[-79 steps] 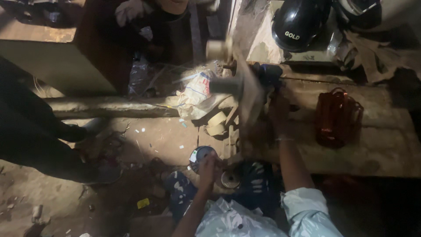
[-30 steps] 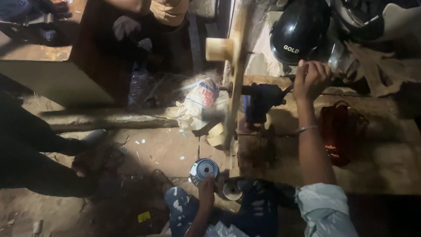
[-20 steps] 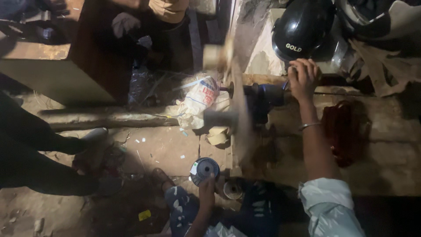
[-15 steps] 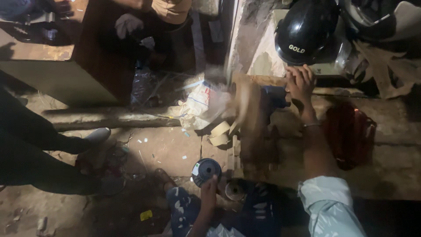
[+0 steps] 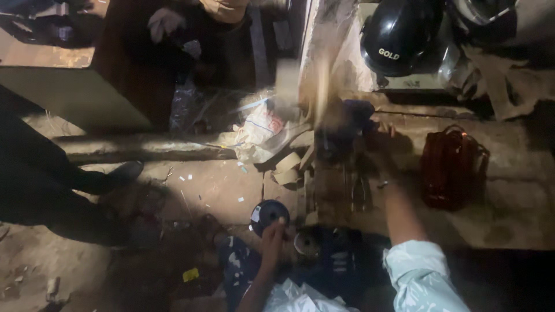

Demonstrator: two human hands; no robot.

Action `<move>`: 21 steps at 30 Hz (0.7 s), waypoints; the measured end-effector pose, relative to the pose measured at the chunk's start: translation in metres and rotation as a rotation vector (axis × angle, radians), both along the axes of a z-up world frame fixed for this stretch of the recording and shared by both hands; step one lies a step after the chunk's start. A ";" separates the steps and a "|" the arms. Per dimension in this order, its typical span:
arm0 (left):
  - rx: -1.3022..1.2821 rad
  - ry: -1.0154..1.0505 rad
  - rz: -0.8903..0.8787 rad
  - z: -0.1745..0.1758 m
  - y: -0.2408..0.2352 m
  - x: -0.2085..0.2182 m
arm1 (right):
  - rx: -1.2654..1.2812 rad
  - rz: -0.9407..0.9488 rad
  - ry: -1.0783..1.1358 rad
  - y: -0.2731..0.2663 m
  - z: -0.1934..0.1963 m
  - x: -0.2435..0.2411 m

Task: The person winds copper wire onto a plastic spool using a hand-cranked winding machine, then removes the finished coil and twists the ends of the wire.

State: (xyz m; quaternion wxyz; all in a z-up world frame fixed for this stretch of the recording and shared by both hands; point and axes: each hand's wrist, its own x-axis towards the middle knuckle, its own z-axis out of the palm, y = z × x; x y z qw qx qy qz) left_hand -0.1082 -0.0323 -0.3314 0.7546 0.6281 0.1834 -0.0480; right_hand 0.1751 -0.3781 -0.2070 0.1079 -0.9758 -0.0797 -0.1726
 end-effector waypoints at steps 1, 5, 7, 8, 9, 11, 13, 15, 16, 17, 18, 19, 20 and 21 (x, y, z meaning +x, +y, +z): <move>0.044 -0.084 -0.035 -0.002 0.001 -0.001 | 0.003 0.005 0.007 0.007 0.005 -0.009; 0.079 -0.214 0.024 0.004 -0.002 0.004 | 0.009 0.019 0.028 0.025 0.023 -0.052; 0.094 -0.233 -0.002 0.012 -0.001 0.005 | -0.005 0.013 0.049 0.029 0.031 -0.076; 0.112 -0.251 -0.025 0.015 0.000 0.004 | -0.016 0.011 0.056 0.029 0.035 -0.087; 0.113 -0.255 -0.024 0.019 0.001 0.004 | -0.040 0.006 0.067 0.031 0.037 -0.101; 0.168 -0.242 -0.021 0.026 0.001 0.008 | -0.085 -0.019 0.064 0.024 0.046 -0.116; 0.142 -0.184 -0.029 0.036 0.000 0.005 | -0.143 -0.039 0.043 0.015 0.055 -0.128; 0.120 -0.122 -0.035 0.047 0.000 0.000 | -0.173 -0.054 0.023 0.008 0.065 -0.139; 0.077 -0.164 -0.032 0.051 0.001 -0.001 | -0.122 -0.049 0.007 0.009 0.070 -0.140; 0.033 -0.205 -0.029 0.053 0.001 -0.002 | -0.030 -0.029 -0.024 0.009 0.078 -0.143; 0.033 -0.208 -0.029 0.054 0.002 -0.001 | -0.030 -0.029 -0.027 0.010 0.087 -0.146; 0.050 -0.161 -0.035 0.053 0.002 0.002 | -0.012 0.001 -0.112 0.007 0.099 -0.149; 0.065 -0.113 -0.041 0.052 0.001 0.002 | 0.005 0.032 -0.196 0.006 0.109 -0.151; 0.064 -0.114 -0.042 0.051 0.001 0.000 | 0.003 0.032 -0.198 0.009 0.116 -0.152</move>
